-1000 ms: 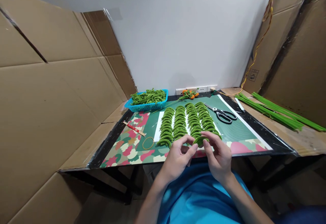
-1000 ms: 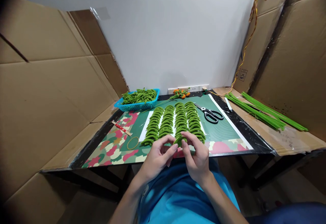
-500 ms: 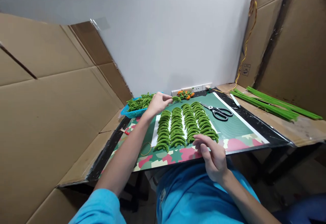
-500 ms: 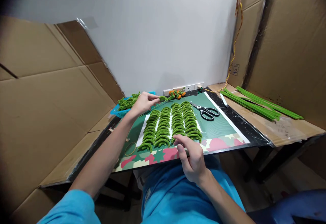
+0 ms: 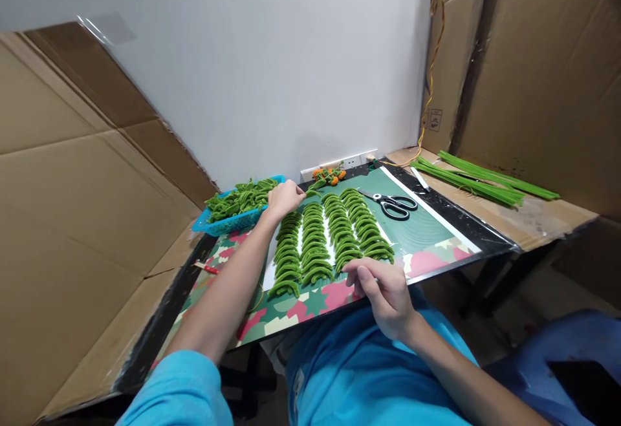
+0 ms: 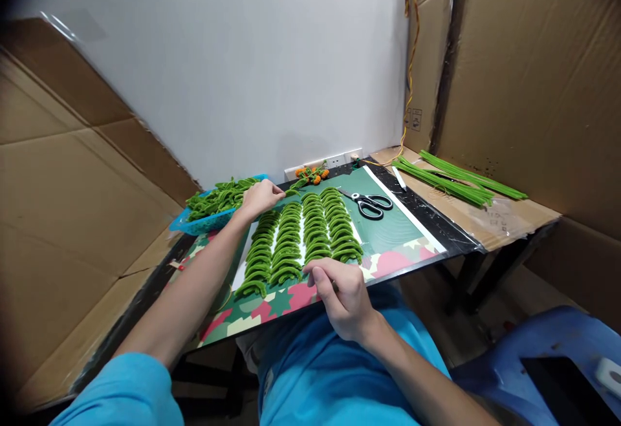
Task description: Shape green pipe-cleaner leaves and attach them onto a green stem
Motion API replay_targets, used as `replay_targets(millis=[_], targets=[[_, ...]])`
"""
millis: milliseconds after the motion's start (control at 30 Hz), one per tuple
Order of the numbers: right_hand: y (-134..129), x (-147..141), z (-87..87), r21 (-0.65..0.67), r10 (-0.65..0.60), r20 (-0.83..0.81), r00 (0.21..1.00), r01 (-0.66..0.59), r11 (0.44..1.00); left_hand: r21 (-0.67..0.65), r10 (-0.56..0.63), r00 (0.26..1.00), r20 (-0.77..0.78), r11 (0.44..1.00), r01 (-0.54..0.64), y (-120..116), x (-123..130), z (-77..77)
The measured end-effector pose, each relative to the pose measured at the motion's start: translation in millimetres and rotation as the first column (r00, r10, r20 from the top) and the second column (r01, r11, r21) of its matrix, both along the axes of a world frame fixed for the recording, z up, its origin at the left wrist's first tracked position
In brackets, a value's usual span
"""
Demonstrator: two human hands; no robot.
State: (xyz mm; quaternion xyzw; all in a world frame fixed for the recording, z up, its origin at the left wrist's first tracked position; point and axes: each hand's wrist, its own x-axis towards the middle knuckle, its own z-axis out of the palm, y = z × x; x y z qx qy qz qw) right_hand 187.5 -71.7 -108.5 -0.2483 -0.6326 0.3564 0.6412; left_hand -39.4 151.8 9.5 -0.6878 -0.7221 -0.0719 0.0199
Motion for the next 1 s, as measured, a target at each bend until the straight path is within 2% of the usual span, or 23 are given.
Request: replay_targets(millis=[167, 300, 467, 667, 800, 1000], targets=[[-0.2, 0.1, 6.5, 0.016, -0.024, 0.047, 0.999, 0.023, 1.0, -0.038, 0.001, 0.997, -0.076, 0.999, -0.004, 4.9, -1.5, -3.2], [1.0, 0.3, 8.1, 0.023, -0.025, 0.07, 0.997, 0.023, 0.999, -0.076, -0.045, 0.996, -0.075, 0.996, 0.039, 8.9, -6.5, -4.9], [1.2, 0.5, 8.2, -0.032, 0.012, 0.079, 0.997, -0.01, 0.999, -0.089, -0.114, 0.994, 0.0, 0.99, 0.113, 13.2, -14.4, -3.2], [0.6, -0.1, 10.6, -0.015, 0.02, 0.045, 0.999, -0.02, 1.0, -0.1, -0.265, 0.953, 0.146, 0.955, 0.281, 20.2, -16.5, -10.6], [0.5, -0.2, 9.6, -0.002, 0.019, 0.048, 0.999, -0.019, 1.0, -0.078, -0.303, 0.935, 0.182, 0.944, 0.321, 25.2, -12.6, -16.8], [0.1, 1.1, 8.1, 0.004, 0.02, 0.05, 0.999, -0.02, 1.0, -0.068, -0.346, 0.917, 0.2, 0.929, 0.365, 32.0, -9.9, -17.4]])
